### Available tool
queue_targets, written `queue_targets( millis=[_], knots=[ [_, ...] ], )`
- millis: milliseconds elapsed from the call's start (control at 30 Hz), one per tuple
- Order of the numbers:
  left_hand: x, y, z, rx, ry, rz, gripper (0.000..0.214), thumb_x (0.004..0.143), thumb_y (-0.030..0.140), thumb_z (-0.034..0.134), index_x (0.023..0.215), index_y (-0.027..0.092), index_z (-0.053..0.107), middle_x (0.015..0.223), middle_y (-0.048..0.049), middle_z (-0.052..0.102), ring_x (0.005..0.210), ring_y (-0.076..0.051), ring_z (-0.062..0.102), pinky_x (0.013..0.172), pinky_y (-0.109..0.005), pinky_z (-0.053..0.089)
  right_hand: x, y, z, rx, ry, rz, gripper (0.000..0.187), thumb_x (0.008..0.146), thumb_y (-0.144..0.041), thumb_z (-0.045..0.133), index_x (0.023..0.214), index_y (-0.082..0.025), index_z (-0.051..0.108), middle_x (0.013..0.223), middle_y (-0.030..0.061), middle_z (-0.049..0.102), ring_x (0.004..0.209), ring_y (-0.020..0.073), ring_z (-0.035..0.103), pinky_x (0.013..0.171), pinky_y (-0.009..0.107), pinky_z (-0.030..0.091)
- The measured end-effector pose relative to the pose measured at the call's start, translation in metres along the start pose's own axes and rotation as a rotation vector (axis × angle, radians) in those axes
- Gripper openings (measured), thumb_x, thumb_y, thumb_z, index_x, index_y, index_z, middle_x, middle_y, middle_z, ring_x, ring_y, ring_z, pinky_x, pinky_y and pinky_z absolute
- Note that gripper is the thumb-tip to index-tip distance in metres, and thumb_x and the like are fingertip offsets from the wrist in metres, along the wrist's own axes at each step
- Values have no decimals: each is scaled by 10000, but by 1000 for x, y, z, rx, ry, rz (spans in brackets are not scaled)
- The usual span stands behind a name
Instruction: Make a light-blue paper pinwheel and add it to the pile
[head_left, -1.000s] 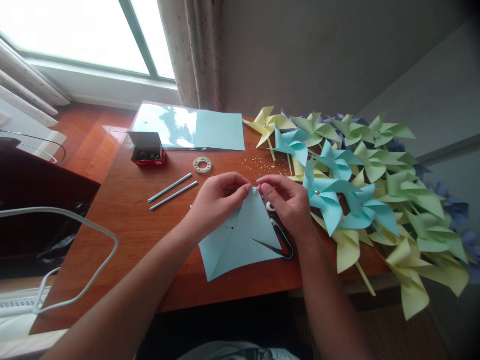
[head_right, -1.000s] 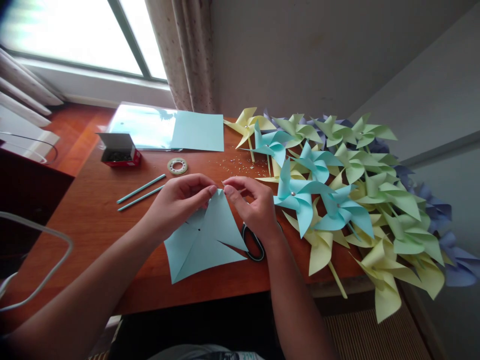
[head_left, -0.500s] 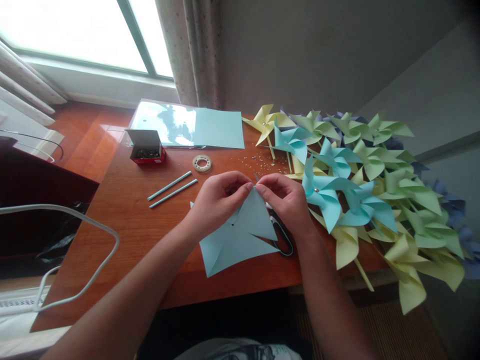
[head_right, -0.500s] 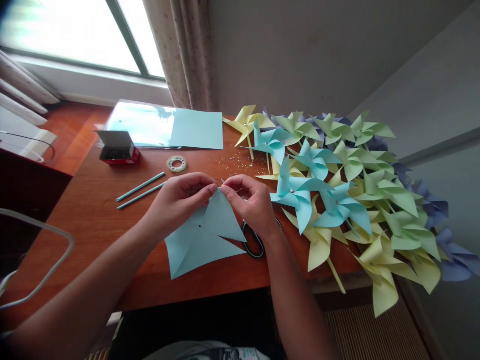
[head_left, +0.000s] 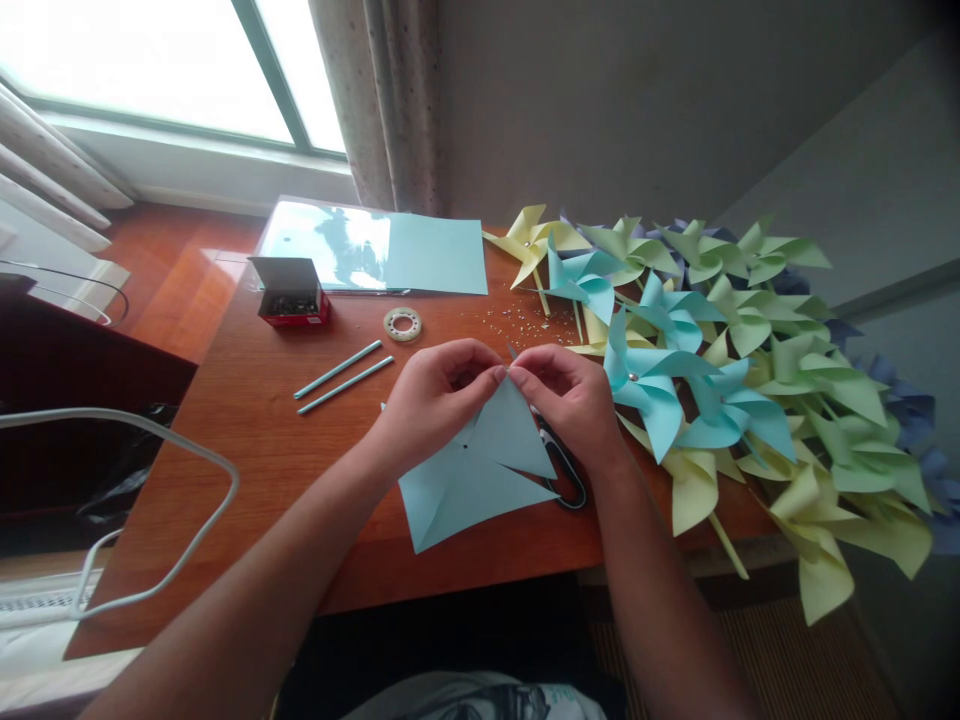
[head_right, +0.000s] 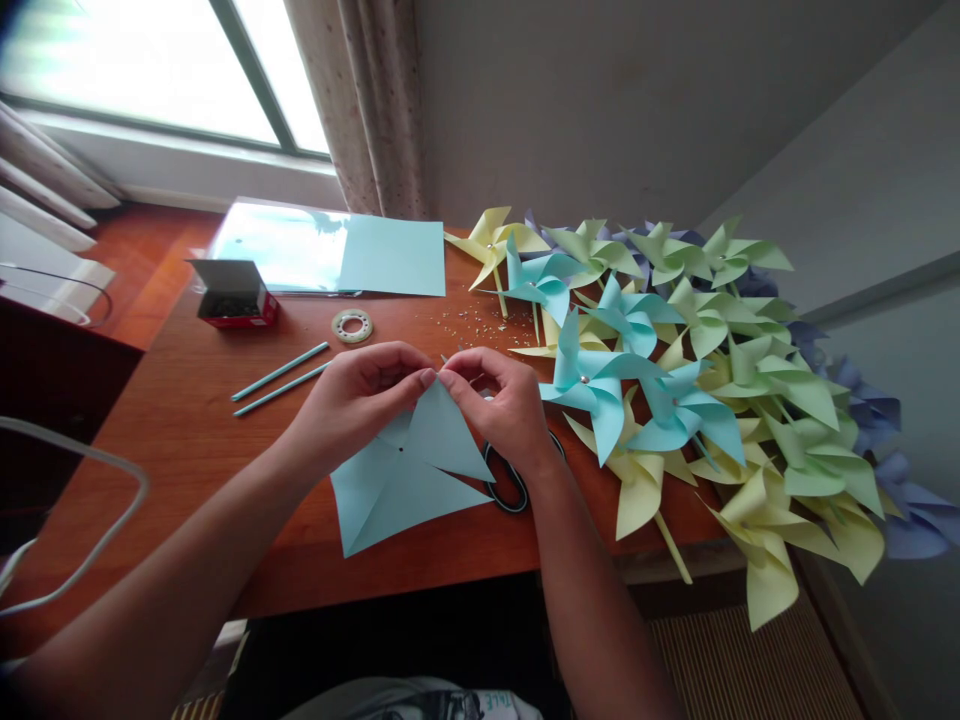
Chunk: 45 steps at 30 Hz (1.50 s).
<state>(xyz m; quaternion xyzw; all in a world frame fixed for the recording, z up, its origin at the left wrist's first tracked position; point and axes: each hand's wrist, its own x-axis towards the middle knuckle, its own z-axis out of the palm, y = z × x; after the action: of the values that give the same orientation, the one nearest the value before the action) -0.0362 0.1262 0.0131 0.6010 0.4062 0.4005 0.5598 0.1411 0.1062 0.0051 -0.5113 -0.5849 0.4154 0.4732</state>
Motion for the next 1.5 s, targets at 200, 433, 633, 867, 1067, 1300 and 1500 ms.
queue_targets(
  millis=[200,433,633,867,1067,1300,1500],
  knots=[
    [0,1,0,38,2,17,147,865,285,686,854,141,714,788,-40,708,703,-141,614,593,-224,462,0,0,0,-37,4,-24,110,867,-322,729,861,-217,700,809,5,716,724,161,675,666,285,557],
    [-1,1,-1,184,5,106,147,889,270,658,843,140,711,733,-12,660,654,-111,540,579,-215,423,0,-1,0,-83,4,-72,75,862,-279,711,841,-213,685,799,4,700,721,156,654,659,279,533],
    [-2,1,1,239,22,127,146,891,269,650,851,146,718,722,-14,661,633,-110,530,563,-216,416,0,-1,2,-107,28,-50,26,841,-214,668,816,-214,669,770,-6,683,696,155,638,655,283,531],
    [-2,0,2,193,34,114,151,897,283,649,858,150,708,751,-23,676,657,-119,568,564,-211,439,-1,-2,0,-14,0,-25,68,892,-286,662,876,-221,672,829,5,687,745,158,654,670,277,532],
    [-2,-1,3,260,53,142,124,879,261,662,838,153,707,711,-11,668,615,-105,542,545,-205,424,-1,-3,2,-99,3,-65,60,871,-272,677,847,-218,664,808,7,686,738,165,652,685,292,543],
    [-3,1,1,393,66,181,118,865,199,620,835,157,726,674,0,656,581,-98,506,546,-212,414,0,-2,1,-111,-14,-58,49,860,-261,683,850,-214,679,792,9,691,712,161,645,676,296,539],
    [-3,2,0,359,60,180,124,872,224,620,853,152,720,692,-13,669,591,-105,516,542,-216,417,0,-2,1,-112,2,-58,73,870,-285,686,850,-215,684,803,8,710,728,164,663,676,293,545]
  ],
)
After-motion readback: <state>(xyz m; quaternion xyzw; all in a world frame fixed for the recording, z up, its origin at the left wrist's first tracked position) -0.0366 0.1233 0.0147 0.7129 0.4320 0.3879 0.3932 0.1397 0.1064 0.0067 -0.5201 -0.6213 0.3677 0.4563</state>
